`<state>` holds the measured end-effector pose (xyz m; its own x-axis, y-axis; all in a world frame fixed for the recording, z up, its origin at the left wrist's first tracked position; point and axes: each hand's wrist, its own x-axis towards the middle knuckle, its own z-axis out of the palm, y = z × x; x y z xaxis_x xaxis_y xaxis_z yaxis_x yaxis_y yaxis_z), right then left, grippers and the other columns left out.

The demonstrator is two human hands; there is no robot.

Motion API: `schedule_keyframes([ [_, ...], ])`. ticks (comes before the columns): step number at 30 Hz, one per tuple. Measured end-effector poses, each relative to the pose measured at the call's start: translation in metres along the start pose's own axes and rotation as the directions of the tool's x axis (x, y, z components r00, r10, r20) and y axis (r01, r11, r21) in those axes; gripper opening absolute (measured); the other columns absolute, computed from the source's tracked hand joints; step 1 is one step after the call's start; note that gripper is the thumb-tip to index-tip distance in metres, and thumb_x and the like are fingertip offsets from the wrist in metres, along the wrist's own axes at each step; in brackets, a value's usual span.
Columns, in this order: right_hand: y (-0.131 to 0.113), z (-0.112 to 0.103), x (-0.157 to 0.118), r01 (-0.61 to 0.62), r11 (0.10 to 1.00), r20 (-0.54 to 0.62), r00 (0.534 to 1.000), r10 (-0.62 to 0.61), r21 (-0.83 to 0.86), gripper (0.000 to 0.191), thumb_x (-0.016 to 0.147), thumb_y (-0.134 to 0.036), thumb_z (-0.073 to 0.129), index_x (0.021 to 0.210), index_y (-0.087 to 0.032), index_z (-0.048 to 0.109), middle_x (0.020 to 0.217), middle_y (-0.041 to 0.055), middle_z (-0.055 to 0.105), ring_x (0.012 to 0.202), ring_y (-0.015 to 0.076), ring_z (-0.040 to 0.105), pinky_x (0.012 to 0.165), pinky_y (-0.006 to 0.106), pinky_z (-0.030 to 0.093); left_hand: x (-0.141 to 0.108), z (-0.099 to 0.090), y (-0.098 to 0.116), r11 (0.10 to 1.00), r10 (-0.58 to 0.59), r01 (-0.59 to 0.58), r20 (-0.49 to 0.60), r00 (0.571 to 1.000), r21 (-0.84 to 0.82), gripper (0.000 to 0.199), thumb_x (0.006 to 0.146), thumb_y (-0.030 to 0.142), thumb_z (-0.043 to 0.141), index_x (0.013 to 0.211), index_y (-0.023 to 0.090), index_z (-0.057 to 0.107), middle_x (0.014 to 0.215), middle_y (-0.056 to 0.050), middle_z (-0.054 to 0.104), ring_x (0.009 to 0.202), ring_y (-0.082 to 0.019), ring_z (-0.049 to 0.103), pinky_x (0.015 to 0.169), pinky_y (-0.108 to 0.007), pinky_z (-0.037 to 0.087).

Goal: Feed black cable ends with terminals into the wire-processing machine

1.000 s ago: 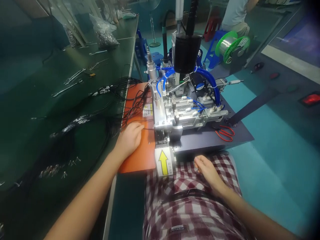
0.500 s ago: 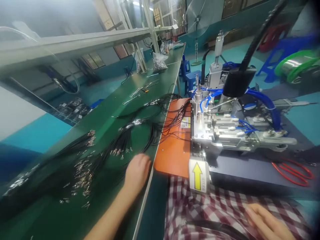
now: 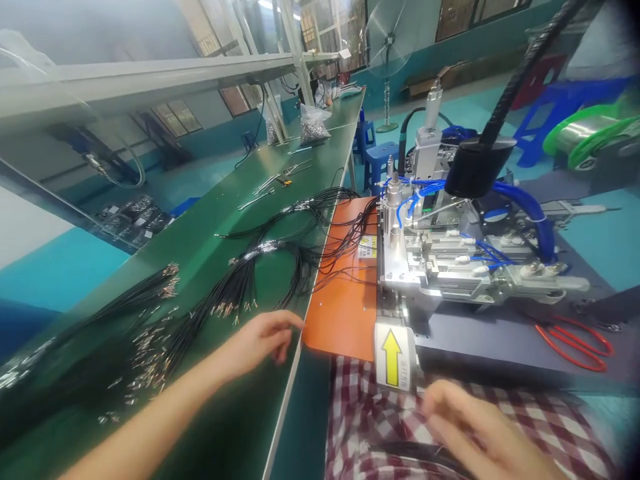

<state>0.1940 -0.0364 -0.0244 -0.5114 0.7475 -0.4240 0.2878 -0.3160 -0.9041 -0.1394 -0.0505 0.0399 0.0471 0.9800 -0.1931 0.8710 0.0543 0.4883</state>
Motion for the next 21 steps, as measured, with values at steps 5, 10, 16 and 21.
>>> schedule_keyframes([
  [5, -0.046, 0.038, 0.015, -0.172, 0.876, 0.339, 0.941, 0.011, 0.451, 0.060, 0.081, -0.069, 0.046, 0.114, -0.020, 0.056, 0.108, 0.0136, 0.064, 0.093, 0.0245, 0.065, 0.081, 0.038, 0.052, 0.039, 0.017, 0.042, 0.981, 0.194, -0.196, -0.107, 0.975, -0.008, 0.030, 0.091, 0.025, 0.044, 0.111, 0.017, 0.065, 0.092, -0.007, 0.071, 0.080, -0.016, 0.066, 0.071, -0.027, 0.052],
  [10, -0.054, 0.022, 0.013, -0.313, 0.852, 0.442, 0.890, 0.109, 0.420, 0.028, 0.084, -0.040, 0.058, 0.099, -0.017, 0.054, 0.073, 0.0024, 0.064, 0.057, 0.0098, 0.058, 0.058, 0.021, 0.044, 0.044, 0.033, 0.038, 0.955, 0.235, -0.179, -0.234, 0.943, 0.234, 0.033, 0.093, 0.033, 0.041, 0.085, 0.017, 0.068, 0.081, -0.009, 0.062, 0.076, -0.020, 0.058, 0.071, -0.035, 0.046],
  [16, -0.069, -0.008, 0.024, 0.031, 0.990, 0.321, 0.947, 0.016, -0.141, 0.023, 0.090, -0.026, 0.045, 0.076, -0.018, 0.061, 0.053, -0.0036, 0.052, 0.045, 0.0078, 0.044, 0.045, 0.019, 0.034, 0.031, 0.039, 0.072, 0.810, 0.534, -0.493, -0.051, 0.844, 0.318, 0.027, 0.090, 0.029, 0.048, 0.112, 0.019, 0.059, 0.107, -0.011, 0.066, 0.100, -0.026, 0.060, 0.084, -0.040, 0.049],
  [21, -0.059, -0.039, 0.044, 0.035, 0.999, 0.289, 0.956, -0.039, 0.020, 0.020, 0.089, -0.034, 0.051, 0.098, -0.019, 0.061, 0.073, 0.0009, 0.068, 0.053, 0.0116, 0.059, 0.048, 0.022, 0.040, 0.037, 0.052, 0.085, 0.885, 0.457, -0.453, 0.017, 0.889, -0.106, 0.023, 0.096, 0.020, 0.040, 0.110, 0.026, 0.057, 0.091, 0.000, 0.071, 0.078, -0.013, 0.066, 0.068, -0.021, 0.051],
])
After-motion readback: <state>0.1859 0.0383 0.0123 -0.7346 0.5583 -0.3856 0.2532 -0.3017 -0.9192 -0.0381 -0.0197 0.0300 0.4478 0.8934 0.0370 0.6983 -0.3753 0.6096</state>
